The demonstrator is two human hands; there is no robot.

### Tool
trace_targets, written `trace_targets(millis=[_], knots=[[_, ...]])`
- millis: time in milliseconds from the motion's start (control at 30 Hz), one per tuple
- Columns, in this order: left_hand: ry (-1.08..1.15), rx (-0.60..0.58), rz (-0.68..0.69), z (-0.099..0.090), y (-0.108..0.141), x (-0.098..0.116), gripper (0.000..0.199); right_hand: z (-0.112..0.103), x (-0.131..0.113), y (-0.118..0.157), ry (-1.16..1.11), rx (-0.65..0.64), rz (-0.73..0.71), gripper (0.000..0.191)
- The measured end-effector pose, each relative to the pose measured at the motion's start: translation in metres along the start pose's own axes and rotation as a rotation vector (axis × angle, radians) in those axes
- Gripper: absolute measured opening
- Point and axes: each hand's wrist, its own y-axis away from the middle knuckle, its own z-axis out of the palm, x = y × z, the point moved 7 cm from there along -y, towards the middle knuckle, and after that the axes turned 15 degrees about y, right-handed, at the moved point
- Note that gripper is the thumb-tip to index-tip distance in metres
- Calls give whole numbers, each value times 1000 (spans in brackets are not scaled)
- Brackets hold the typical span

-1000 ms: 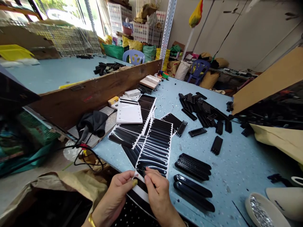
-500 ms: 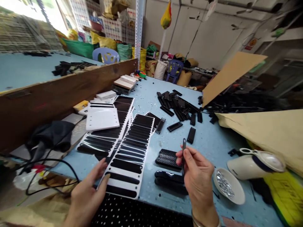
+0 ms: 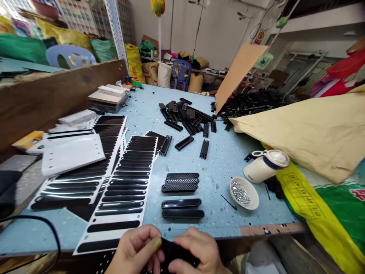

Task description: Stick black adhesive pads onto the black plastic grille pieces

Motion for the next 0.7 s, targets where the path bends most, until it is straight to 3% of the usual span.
trace_targets(millis=[67, 167, 367, 533, 600, 700], knots=[[38, -13, -7, -2, -6, 1, 34, -16, 4, 2, 41, 87, -6, 20], [48, -22, 0, -4, -12, 2, 33, -28, 6, 9, 111, 106, -44, 24], [41, -5, 6, -5, -16, 5, 34, -26, 8, 13, 247, 195, -32, 18], [26, -5, -8, -6, -19, 8, 30, -24, 0, 2, 296, 169, -150, 18], [-73, 10, 43, -10, -22, 13, 30, -33, 2, -2, 301, 185, -148, 18], [-329, 164, 271, -30, -25, 33, 30, -55, 15, -11, 265, 181, -54, 20]])
